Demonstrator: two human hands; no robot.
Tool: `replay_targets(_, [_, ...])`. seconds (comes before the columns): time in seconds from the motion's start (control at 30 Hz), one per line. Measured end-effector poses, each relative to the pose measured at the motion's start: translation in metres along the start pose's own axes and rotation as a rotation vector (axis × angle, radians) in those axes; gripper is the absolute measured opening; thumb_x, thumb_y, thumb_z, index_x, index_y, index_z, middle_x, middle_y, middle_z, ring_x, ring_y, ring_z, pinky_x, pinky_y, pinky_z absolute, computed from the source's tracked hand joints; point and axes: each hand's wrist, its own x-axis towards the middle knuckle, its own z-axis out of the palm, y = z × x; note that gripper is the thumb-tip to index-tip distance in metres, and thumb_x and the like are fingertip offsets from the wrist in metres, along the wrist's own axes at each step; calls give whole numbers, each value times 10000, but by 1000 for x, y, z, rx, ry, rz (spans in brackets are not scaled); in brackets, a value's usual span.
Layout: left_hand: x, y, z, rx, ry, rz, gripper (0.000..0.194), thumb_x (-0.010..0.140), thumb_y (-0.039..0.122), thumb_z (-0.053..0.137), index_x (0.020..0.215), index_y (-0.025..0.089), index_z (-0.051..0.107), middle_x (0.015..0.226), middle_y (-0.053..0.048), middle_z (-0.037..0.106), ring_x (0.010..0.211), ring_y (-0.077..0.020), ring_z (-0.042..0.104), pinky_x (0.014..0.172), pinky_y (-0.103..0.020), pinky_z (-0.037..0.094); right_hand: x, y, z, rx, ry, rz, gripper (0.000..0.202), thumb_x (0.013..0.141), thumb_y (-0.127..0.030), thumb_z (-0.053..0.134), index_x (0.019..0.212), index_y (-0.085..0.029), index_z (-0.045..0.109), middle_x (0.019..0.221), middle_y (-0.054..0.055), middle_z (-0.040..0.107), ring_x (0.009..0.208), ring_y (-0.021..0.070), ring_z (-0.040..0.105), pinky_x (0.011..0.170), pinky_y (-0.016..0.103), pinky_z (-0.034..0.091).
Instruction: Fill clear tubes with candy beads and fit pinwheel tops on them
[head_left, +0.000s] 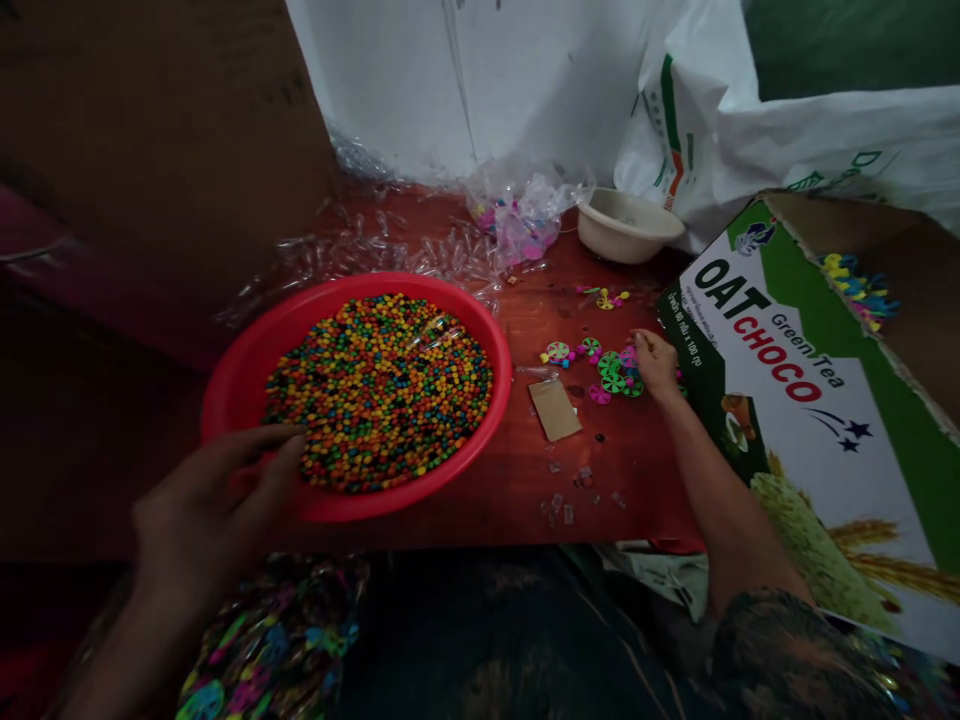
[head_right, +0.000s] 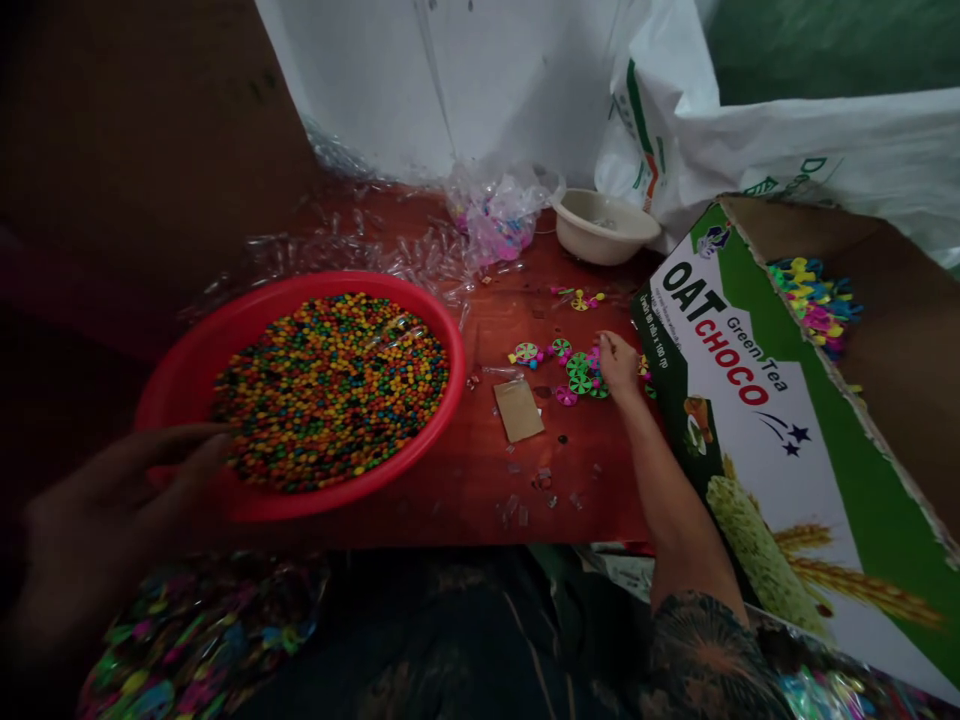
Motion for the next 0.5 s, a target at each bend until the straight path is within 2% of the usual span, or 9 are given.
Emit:
replay_targets(0.07, [7,4,13,71,-89,121,208,816,446,491,904,289,595,930,84,638,890,-144,586,857,-309,459,-2,0,-7,34,32,73,487,838,-430,338,1054,-83,603,905,136,671,740,179,603,676,308,474])
replay_targets(0.17, [13,7,26,155,-279,261,268,855,426,425,930,237,599,951,12,639,935,-162,569,871,-296,432,-10,-8,-14,-19,52,71,472,831,-436,338,1008,-101,620,859,114,661,710,177,579,682,314,456])
replay_targets(0.3, [13,6,30,132,-378,210,336,855,451,393,965,225,615,984,-26,647,841,-172,585,780,-267,434,-32,-31,-11,-65,-46,-48,407,832,-395,312,900,-140,622,788,84,627,727,192,556,705,332,436])
replay_targets(0.4, [11,6,27,125,-425,216,350,868,429,364,987,214,613,982,-32,649,831,-170,584,774,-272,428,-52,-46,2,-24,-168,-121,360,784,-320,313,917,-161,608,866,102,624,812,215,557,739,358,435])
replay_targets(0.5, [13,7,22,145,-460,254,333,880,389,357,1001,206,607,969,-40,648,892,-182,580,789,-288,428,-71,-48,14,-68,-203,-173,378,732,-311,333,954,-165,602,919,123,621,881,245,557,791,408,437])
